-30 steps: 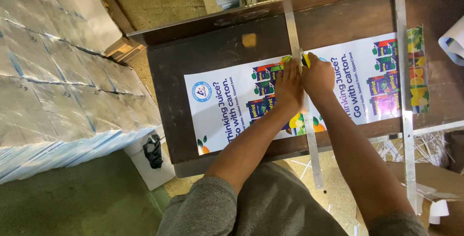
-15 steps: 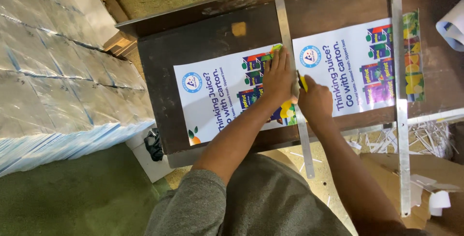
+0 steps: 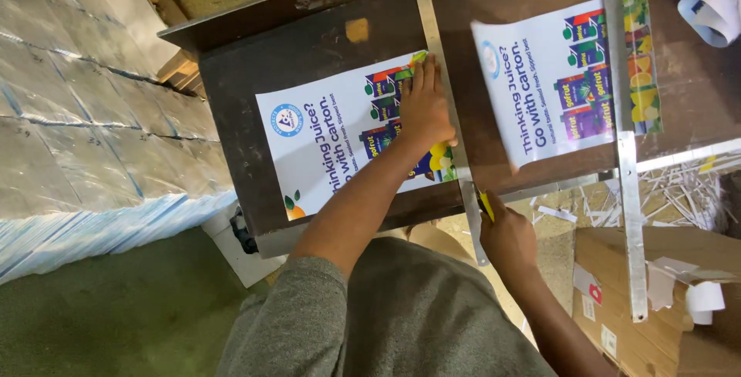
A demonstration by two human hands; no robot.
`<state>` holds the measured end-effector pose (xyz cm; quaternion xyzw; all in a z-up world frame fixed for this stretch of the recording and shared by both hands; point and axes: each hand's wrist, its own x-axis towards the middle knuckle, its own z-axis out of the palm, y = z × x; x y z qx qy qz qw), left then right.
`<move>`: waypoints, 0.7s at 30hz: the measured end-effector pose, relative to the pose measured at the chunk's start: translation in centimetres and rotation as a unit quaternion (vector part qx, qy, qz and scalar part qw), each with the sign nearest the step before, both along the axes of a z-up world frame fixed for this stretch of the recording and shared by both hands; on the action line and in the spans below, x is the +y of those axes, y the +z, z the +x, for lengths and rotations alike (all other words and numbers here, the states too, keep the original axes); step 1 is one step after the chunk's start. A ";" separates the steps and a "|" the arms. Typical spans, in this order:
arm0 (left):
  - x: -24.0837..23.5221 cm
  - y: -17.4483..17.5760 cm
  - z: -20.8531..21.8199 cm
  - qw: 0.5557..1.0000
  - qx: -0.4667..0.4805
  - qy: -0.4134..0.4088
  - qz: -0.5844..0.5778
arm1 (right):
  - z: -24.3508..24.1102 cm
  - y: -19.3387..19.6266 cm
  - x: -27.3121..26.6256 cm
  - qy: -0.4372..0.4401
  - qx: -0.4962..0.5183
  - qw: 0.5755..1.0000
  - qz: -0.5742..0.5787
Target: Trimming printed paper sheets using a ruler and utility knife, then rolling them up for storage
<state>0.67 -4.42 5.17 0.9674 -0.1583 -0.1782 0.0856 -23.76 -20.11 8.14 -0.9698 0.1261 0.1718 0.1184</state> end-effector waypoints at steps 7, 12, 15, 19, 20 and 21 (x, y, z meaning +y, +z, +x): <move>1.9 -0.8 -0.1 0.999 -0.017 -0.012 -0.042 | -2.9 -4.1 -1.8 -0.061 -0.115 0.987 0.090; 4.6 -1.4 -0.5 0.985 -0.112 -0.088 -0.102 | -4.5 -8.5 -2.4 -0.251 -0.093 0.939 0.214; 5.2 -4.7 -0.3 0.973 -0.167 -0.102 -0.125 | -4.4 -8.5 -2.0 -0.220 -0.112 0.939 0.241; 5.1 -4.4 -0.3 0.969 -0.171 -0.110 -0.139 | -3.4 -11.1 -2.3 -0.137 -0.173 0.953 0.207; 5.2 -4.5 -0.2 0.968 -0.179 -0.106 -0.139 | -3.1 -10.6 -2.1 -0.164 -0.141 0.943 0.253; 5.3 -4.5 -0.1 0.967 -0.187 -0.102 -0.138 | -2.7 -10.1 -1.9 -0.190 -0.108 0.929 0.299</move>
